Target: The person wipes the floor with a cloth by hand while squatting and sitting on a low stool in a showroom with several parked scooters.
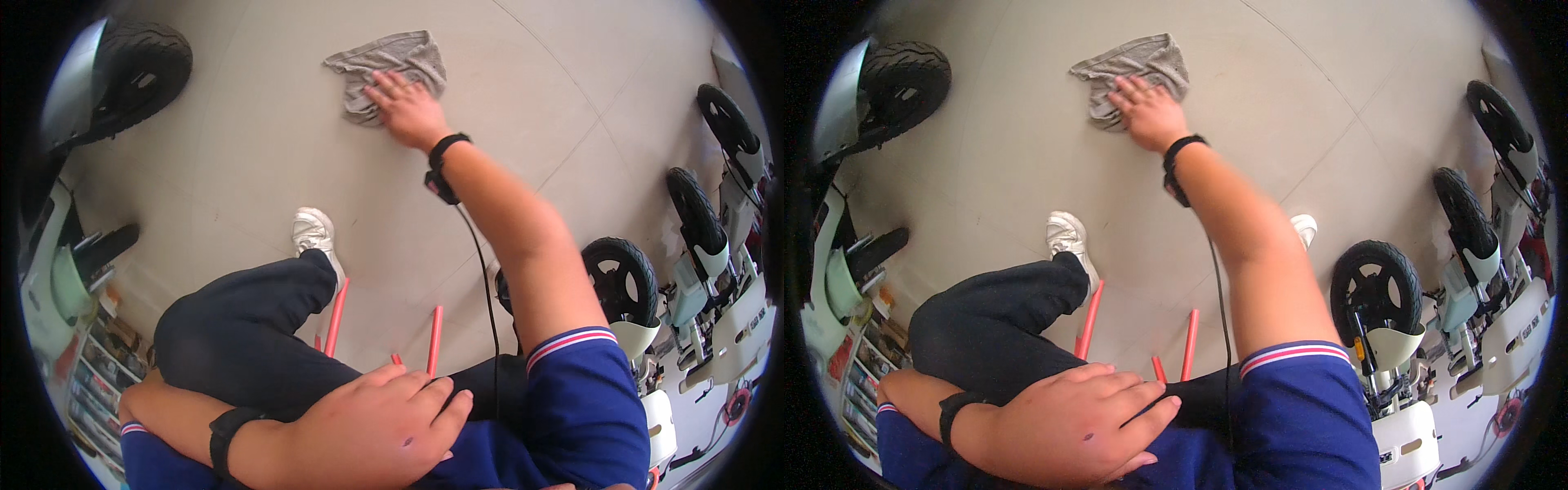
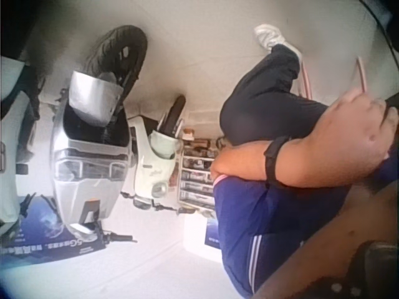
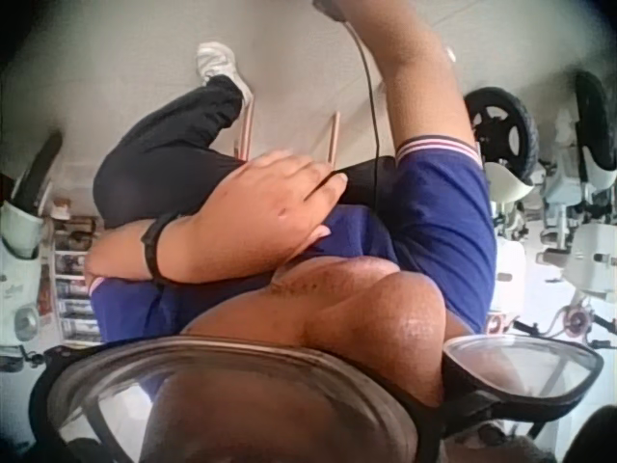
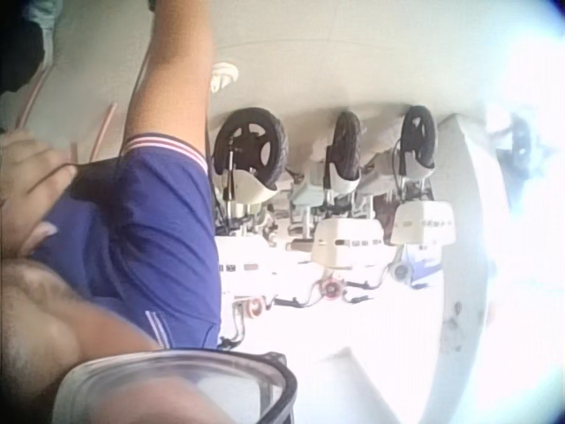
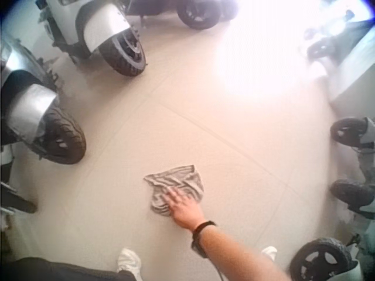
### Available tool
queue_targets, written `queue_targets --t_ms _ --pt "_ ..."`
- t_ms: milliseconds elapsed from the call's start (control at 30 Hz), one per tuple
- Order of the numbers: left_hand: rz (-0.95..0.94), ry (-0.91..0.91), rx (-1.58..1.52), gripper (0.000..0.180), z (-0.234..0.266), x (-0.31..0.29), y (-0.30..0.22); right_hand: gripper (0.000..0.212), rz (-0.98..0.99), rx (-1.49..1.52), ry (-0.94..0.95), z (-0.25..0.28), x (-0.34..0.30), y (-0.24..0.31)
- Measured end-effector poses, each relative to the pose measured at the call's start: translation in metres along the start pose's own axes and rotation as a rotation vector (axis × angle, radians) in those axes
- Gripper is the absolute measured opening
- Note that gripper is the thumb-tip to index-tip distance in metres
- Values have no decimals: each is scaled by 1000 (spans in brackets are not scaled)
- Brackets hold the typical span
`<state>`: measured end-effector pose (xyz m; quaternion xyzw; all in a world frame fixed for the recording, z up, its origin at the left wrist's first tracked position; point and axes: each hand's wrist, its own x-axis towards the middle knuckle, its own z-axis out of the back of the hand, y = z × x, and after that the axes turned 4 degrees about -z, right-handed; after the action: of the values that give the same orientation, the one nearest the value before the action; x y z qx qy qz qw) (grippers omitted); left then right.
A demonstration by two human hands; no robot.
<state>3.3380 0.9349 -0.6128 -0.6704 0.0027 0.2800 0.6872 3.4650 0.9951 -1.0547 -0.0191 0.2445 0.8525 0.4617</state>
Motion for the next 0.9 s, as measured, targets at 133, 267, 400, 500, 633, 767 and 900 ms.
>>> queue_targets --t_ms 133,267,400,500,633,767,900 --pt "103 53 -64 50 -13 -3 4 47 -385 15 -292 27 -17 -111" --pt "81 66 -48 50 -9 -8 3 65 -778 -191 -363 12 -154 -278" --pt "82 52 -75 51 -11 -17 12 77 -1386 139 -106 10 -250 -327" --pt "83 58 -96 51 -14 -19 13 87 -1508 403 -309 19 -217 -327" --pt "80 -31 -82 49 -14 -26 16 87 -812 40 -330 26 -73 -266" --pt "60 -43 -100 47 -8 -21 12 77 -360 78 -178 34 24 -105" --pt "-26 -138 -54 47 3 -25 10 66 -54 15 47 -2 32 33"
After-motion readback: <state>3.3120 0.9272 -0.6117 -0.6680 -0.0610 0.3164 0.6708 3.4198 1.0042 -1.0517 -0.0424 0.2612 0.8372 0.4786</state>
